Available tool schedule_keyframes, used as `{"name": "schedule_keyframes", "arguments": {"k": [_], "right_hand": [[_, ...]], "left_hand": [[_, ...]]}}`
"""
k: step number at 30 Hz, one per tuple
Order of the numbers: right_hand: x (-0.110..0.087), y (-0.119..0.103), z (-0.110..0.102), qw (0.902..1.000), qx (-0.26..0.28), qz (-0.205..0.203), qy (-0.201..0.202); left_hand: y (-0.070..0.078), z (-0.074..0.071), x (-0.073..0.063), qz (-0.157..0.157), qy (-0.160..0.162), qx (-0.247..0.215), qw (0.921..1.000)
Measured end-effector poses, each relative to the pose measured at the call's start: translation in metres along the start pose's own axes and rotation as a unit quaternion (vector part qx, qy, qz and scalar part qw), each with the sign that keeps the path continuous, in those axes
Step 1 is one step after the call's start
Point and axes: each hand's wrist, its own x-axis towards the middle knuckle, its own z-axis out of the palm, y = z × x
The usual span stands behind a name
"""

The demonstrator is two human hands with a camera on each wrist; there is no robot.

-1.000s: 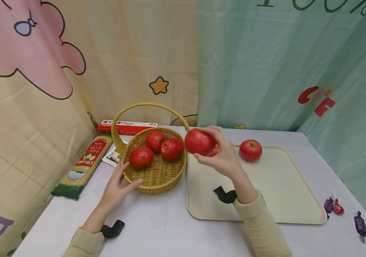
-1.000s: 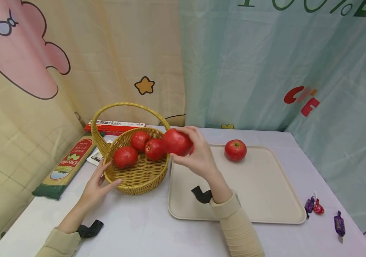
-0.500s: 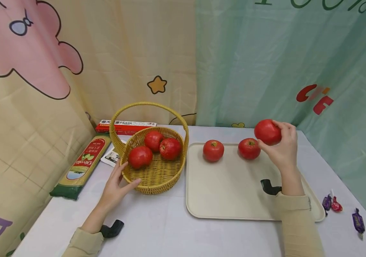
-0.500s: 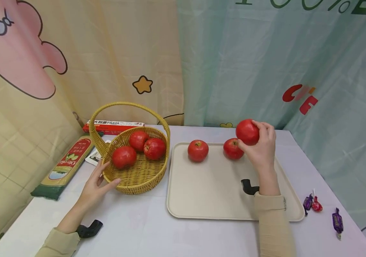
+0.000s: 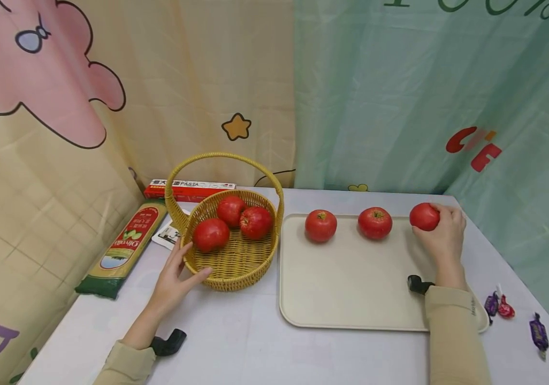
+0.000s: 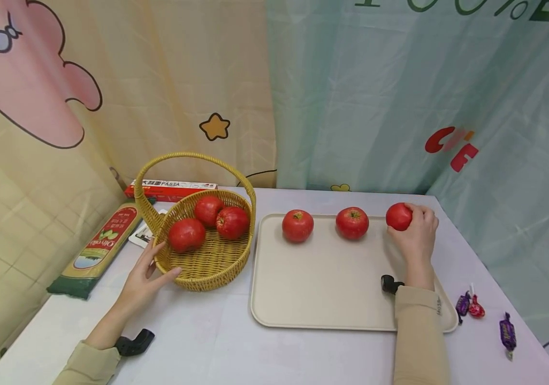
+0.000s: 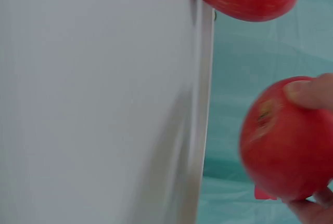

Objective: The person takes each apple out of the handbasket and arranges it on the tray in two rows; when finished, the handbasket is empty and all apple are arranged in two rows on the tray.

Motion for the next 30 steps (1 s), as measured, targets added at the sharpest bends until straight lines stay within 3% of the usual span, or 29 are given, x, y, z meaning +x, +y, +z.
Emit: {"name": "schedule_keyframes", "arguments": {"k": [8,16,23,27,30], "right_hand": [[-0.001,0.024,0.011,0.998,-0.015,0.027,-0.055],[0.006,0.033,0.021,0.9991,0.012,0.014,-0.038],[0.003,0.031,0.02,0.9941,0.05,0.057,-0.077],[0.0,0.014,0.013,0.9953,0.065,0.064,-0.033],[-0.001,-0.016,0.003,0.9943,0.088,0.056,0.018]], "left_hand": [[-0.001,0.001,0.0,0.003,0.0,0.001,1.0],[0.0,0.0,-0.001,0.0,0.001,-0.002,1.0],[-0.002,0.0,-0.001,0.002,-0.004,-0.005,1.0],[-0.003,0.0,0.0,0.007,-0.004,-0.008,0.9999],[-0.002,0.001,0.0,0.01,-0.002,-0.009,0.9999]]}}
